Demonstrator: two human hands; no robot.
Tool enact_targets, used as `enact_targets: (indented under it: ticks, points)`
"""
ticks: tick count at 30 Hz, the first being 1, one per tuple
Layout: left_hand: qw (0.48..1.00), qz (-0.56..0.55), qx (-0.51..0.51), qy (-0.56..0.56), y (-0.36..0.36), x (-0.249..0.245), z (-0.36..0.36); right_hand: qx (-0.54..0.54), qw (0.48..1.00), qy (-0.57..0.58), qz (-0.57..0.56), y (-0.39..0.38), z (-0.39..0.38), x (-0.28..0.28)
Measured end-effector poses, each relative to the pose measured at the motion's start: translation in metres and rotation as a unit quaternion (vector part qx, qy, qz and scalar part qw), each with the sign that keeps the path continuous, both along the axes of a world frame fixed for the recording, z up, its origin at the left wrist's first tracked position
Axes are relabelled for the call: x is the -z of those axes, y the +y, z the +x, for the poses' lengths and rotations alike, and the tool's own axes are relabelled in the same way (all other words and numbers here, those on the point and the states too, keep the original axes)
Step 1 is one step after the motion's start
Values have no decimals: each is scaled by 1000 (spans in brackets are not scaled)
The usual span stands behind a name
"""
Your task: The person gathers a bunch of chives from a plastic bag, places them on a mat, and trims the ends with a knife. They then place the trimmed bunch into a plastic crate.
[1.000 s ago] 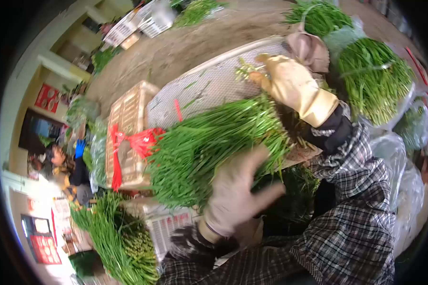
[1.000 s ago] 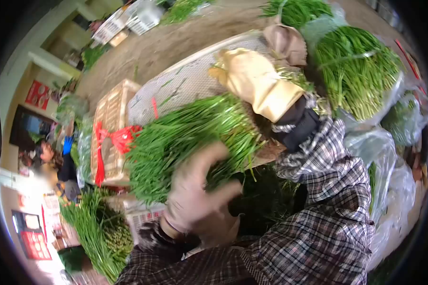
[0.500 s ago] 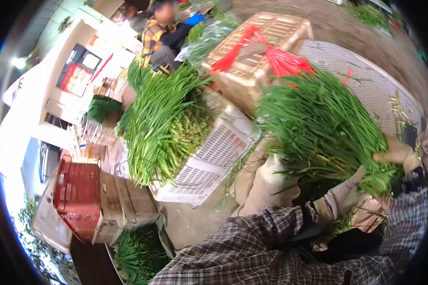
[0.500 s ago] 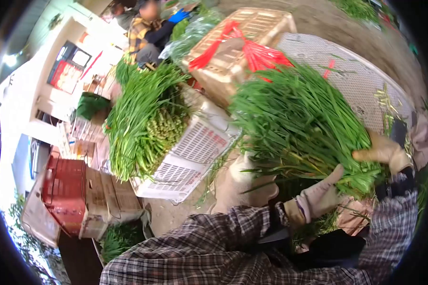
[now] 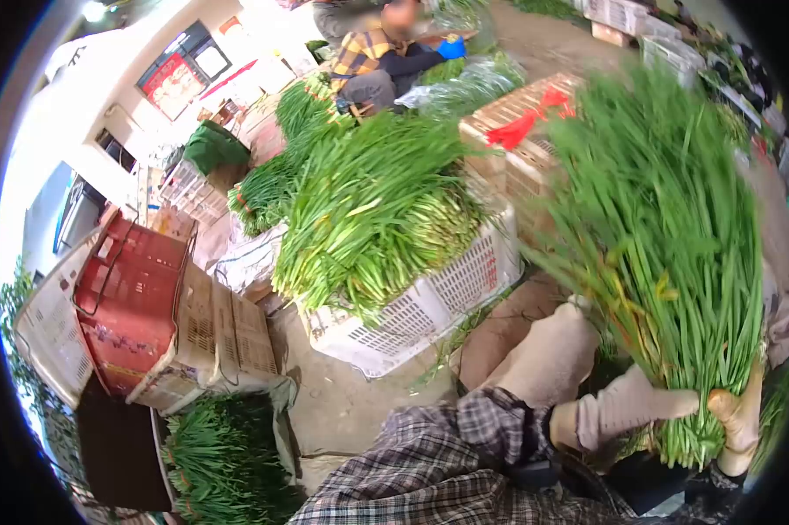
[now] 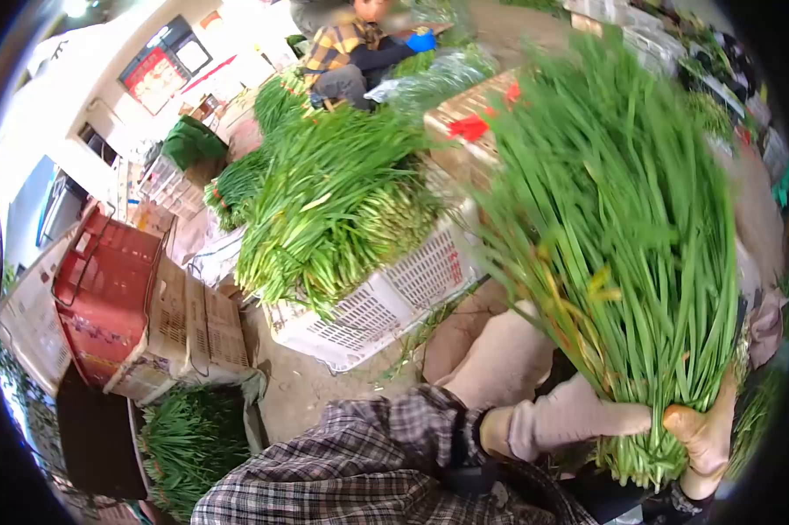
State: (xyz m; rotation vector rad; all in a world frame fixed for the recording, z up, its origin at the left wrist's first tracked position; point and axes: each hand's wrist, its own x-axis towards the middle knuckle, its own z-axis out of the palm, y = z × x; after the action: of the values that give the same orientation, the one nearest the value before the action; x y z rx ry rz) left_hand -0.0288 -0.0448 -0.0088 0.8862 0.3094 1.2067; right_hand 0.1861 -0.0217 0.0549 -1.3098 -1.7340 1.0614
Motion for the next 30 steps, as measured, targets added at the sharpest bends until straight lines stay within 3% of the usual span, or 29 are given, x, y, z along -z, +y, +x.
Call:
enact_targets:
  ticks: [2, 4, 6, 8, 10, 11, 13, 14, 16, 17, 20, 23, 24, 26, 29, 30]
  points:
    - [986, 6, -55, 160, -5, -46, -75, -21, 998, 30, 59, 7, -50, -13]
    - [956, 53, -202, 207, -11, -73, -128, -89, 985, 109, 100, 11, -127, -39]
    - [940, 86, -297, 147, -13, -79, -177, -205, 958, 143, 138, 14, -215, -78]
    - [922, 62, -340, 176, -21, -78, -252, -283, 956, 36, 75, 21, -289, -110]
    - [893, 26, -431, 128, -24, -51, -304, -357, 930, -17, 89, 47, -355, -82]
    - [894, -8, -444, 54, -27, -39, -323, -337, 936, -50, 91, 57, -386, -51]
    - [871, -95, -471, 102, -26, 22, -370, -298, 943, -116, 92, 76, -448, 11]
    - [855, -145, -489, 97, -23, 63, -384, -350, 922, -140, 85, 91, -467, 53]
    - [825, -204, -512, 125, -16, 95, -402, -273, 919, -214, 189, 78, -476, 119]
    - [866, -248, -432, 50, -14, 94, -413, -210, 908, -249, 263, 72, -474, 133]
    - [863, -232, -438, 94, -2, 85, -407, -261, 931, -161, 199, 78, -451, 120]
    - [852, -220, -452, 145, 14, 75, -395, -276, 923, -201, 179, 71, -434, 104]
    - [854, -214, -450, 149, 14, 71, -394, -242, 918, -182, 257, 69, -432, 119]
    - [849, -196, -465, 158, 9, 77, -404, -240, 918, -141, 282, 60, -418, 121]
    - [860, -280, -422, 60, -13, 33, -384, -235, 928, -67, 282, 36, -369, 113]
    - [857, -260, -435, 94, -15, 47, -392, -227, 933, -35, 276, 28, -345, 110]
